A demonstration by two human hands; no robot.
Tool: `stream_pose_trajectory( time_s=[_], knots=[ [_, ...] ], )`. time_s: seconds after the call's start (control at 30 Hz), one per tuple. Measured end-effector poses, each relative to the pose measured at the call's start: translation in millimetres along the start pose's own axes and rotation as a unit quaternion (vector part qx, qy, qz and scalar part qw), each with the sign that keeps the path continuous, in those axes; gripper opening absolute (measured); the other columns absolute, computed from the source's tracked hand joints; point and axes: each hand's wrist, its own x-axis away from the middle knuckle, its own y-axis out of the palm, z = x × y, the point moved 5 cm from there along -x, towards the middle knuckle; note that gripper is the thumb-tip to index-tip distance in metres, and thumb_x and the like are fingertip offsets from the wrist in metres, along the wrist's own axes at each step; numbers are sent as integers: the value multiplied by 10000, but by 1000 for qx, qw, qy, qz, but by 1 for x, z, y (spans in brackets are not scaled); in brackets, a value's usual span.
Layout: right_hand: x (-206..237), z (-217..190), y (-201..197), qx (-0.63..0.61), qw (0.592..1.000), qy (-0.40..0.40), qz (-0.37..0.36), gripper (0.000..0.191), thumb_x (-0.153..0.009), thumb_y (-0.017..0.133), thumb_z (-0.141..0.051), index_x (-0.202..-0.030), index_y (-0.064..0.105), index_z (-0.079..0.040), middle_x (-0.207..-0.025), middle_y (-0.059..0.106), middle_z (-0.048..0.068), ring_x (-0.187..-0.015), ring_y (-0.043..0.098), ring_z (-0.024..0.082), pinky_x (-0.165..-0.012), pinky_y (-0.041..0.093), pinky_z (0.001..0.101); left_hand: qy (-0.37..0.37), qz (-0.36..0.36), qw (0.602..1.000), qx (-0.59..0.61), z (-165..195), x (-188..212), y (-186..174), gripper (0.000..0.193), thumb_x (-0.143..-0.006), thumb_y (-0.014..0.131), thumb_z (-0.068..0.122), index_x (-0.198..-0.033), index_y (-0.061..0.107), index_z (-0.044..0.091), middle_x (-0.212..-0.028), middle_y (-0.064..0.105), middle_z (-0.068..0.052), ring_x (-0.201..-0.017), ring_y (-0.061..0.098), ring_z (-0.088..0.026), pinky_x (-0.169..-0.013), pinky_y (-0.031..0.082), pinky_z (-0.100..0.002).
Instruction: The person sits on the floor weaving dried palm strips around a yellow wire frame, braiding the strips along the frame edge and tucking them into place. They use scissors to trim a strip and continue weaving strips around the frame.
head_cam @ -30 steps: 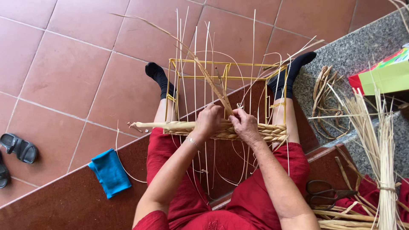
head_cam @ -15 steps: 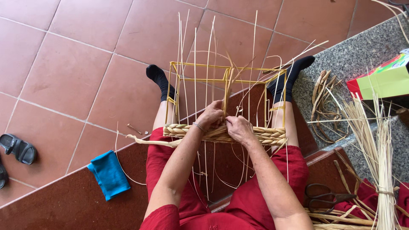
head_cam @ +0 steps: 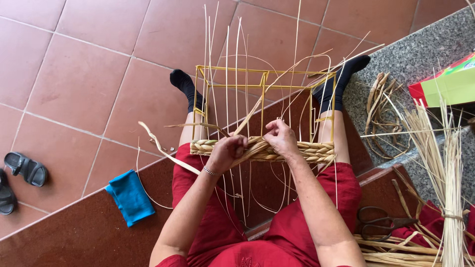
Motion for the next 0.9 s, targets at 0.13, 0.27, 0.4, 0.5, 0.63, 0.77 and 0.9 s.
stream_pose_trajectory(
  time_s=[0.13,0.27,0.4,0.5,0.63,0.77,0.9],
  knots=[
    [0,-5,1,74,996,-35,35,319,-836,713,-112,-1154,688,-115,-861,796,19,-788,721,140,-756,551,312,42,-40,997,-58,-13,-2,-1,305,-1083,622,203,-815,529,93,-687,519,29,-527,358,-39,-469,293,-209],
    [-2,4,-1,-118,989,47,-74,341,-824,772,-231,-1144,694,-141,-859,801,-11,-837,750,113,-771,599,314,57,112,983,-134,-6,1,-5,157,-1006,618,226,-880,593,135,-594,498,37,-426,356,-50,-370,254,-215],
    [3,2,1,-37,999,13,-18,344,-859,800,-343,-1114,716,-129,-884,800,-8,-841,742,136,-787,575,342,161,208,964,-40,32,30,-27,98,-1001,585,205,-932,550,144,-697,643,-3,-441,374,-44,-392,296,-209],
    [4,-3,11,24,1000,-17,11,362,-827,797,-341,-1117,710,-143,-889,797,-21,-825,737,134,-790,559,338,240,219,946,10,69,50,-58,73,-1050,611,133,-1079,546,117,-728,563,15,-501,404,-47,-424,314,-212],
    [3,-9,12,76,994,-49,66,334,-815,797,-306,-1078,697,-126,-798,799,-33,-806,721,158,-855,499,367,274,269,924,10,88,59,-93,203,-1018,589,109,-1196,497,135,-742,586,-38,-510,442,-71,-439,336,-213],
    [11,-23,5,129,975,-141,115,447,-764,854,-244,-1132,660,-80,-705,786,-34,-878,697,201,-846,385,476,363,233,900,59,113,73,-97,275,-1036,638,53,-1241,464,110,-827,635,-76,-543,500,-79,-444,363,-220],
    [21,-35,10,221,937,-230,144,326,-800,835,-176,-1085,703,-91,-814,695,22,-797,665,206,-680,511,377,309,412,766,-383,144,123,-75,312,-958,703,178,-1215,534,126,-941,721,-48,-677,716,-210,-563,563,-327]
  ],
)
